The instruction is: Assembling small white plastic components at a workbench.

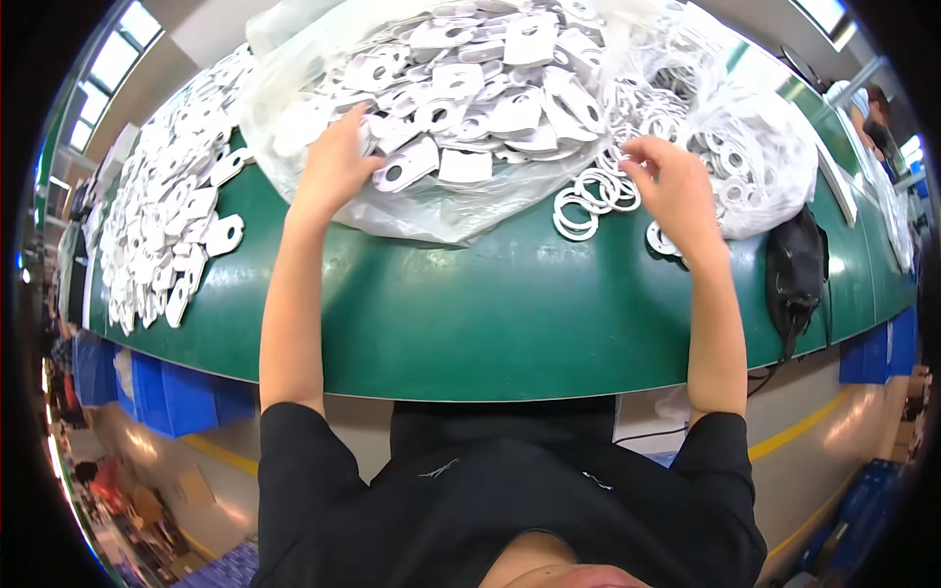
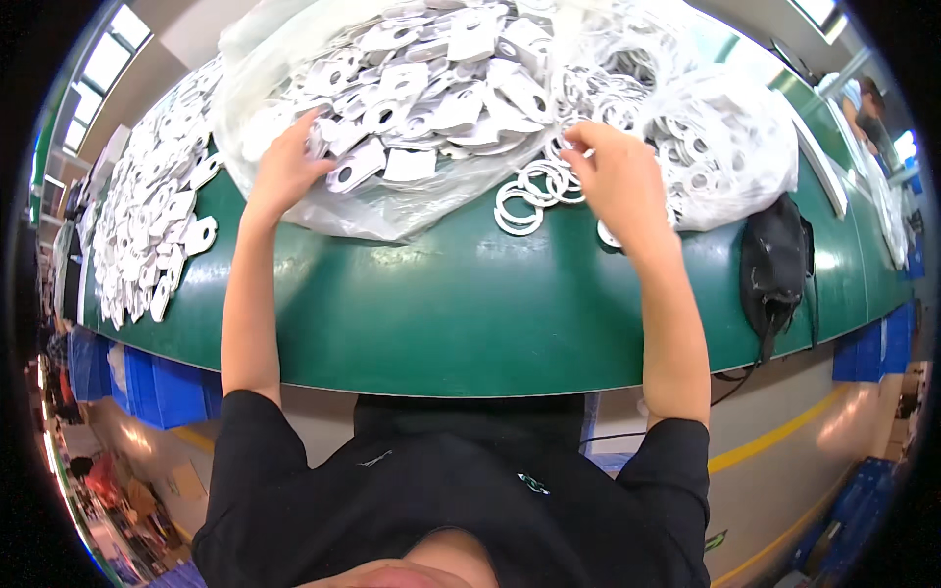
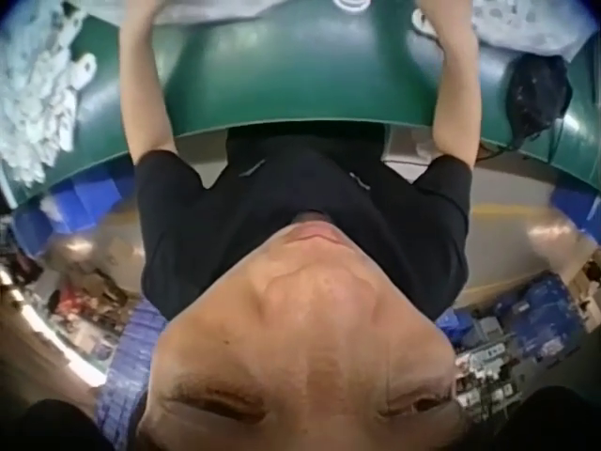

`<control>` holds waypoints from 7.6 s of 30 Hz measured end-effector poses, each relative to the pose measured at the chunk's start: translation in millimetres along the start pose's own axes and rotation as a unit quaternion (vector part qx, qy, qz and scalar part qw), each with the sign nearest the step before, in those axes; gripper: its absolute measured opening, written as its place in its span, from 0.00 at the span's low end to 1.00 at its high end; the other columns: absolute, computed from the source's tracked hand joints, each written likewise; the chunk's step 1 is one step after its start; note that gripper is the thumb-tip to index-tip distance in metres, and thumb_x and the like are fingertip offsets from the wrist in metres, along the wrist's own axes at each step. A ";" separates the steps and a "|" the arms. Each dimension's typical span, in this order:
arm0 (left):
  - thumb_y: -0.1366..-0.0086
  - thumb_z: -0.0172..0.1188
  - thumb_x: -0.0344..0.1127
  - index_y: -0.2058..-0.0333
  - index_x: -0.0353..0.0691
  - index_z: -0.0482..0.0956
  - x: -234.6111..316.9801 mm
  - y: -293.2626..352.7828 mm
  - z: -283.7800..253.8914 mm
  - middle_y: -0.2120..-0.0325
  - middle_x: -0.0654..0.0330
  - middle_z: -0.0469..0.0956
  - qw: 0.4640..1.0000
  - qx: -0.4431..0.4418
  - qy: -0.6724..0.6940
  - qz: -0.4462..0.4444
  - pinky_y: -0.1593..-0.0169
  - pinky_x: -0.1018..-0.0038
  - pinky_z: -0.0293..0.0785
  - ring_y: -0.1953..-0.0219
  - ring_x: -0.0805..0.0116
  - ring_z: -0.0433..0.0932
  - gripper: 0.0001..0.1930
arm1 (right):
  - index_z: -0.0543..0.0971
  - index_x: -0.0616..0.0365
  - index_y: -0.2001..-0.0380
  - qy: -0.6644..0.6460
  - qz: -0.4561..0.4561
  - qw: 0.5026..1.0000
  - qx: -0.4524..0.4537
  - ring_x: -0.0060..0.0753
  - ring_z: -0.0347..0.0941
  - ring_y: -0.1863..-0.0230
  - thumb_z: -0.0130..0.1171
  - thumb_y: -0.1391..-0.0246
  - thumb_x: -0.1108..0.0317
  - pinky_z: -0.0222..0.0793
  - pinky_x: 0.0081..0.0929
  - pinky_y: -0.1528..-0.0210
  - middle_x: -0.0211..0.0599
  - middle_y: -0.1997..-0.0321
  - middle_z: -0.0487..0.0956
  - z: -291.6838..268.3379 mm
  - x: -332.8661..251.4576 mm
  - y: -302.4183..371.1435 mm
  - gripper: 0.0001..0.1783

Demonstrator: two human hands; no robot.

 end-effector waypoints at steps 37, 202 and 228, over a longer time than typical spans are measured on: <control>0.28 0.32 0.55 0.46 0.42 0.65 166.2 76.6 72.8 0.57 0.46 0.76 0.380 -0.265 0.849 -0.253 0.60 0.70 0.76 0.57 0.58 0.78 0.26 | 0.75 0.60 0.56 -0.601 0.099 0.790 -0.069 0.16 0.70 0.65 0.53 0.39 0.68 0.67 0.17 0.64 0.29 0.63 0.77 46.7 -12.9 8.9 0.10; 0.45 0.61 0.58 0.41 0.30 0.62 -245.9 13.9 -159.4 0.44 0.40 0.66 0.911 0.327 -0.075 -0.239 0.40 0.62 0.60 0.42 0.48 0.65 0.43 | 0.79 0.63 0.65 -0.218 0.002 0.968 -0.128 0.20 0.73 0.72 0.59 0.48 0.74 0.67 0.19 0.68 0.31 0.71 0.80 48.7 -48.5 16.5 0.07; 0.38 0.56 0.38 0.70 0.35 0.77 93.8 34.1 2.4 0.72 0.63 0.80 0.851 -0.033 0.507 -0.136 0.66 0.78 0.67 0.71 0.80 0.72 0.11 | 0.77 0.64 0.71 -0.156 -0.299 0.902 0.269 0.31 0.75 0.68 0.63 0.58 0.86 0.72 0.24 0.64 0.36 0.71 0.79 -42.7 -75.5 33.1 0.10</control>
Point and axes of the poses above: each hand's wrist, its own y-axis away from the middle knuckle, its own z-axis out of the palm, x = y × z, the point moved 8 cm from there along -y, towards the middle knuckle
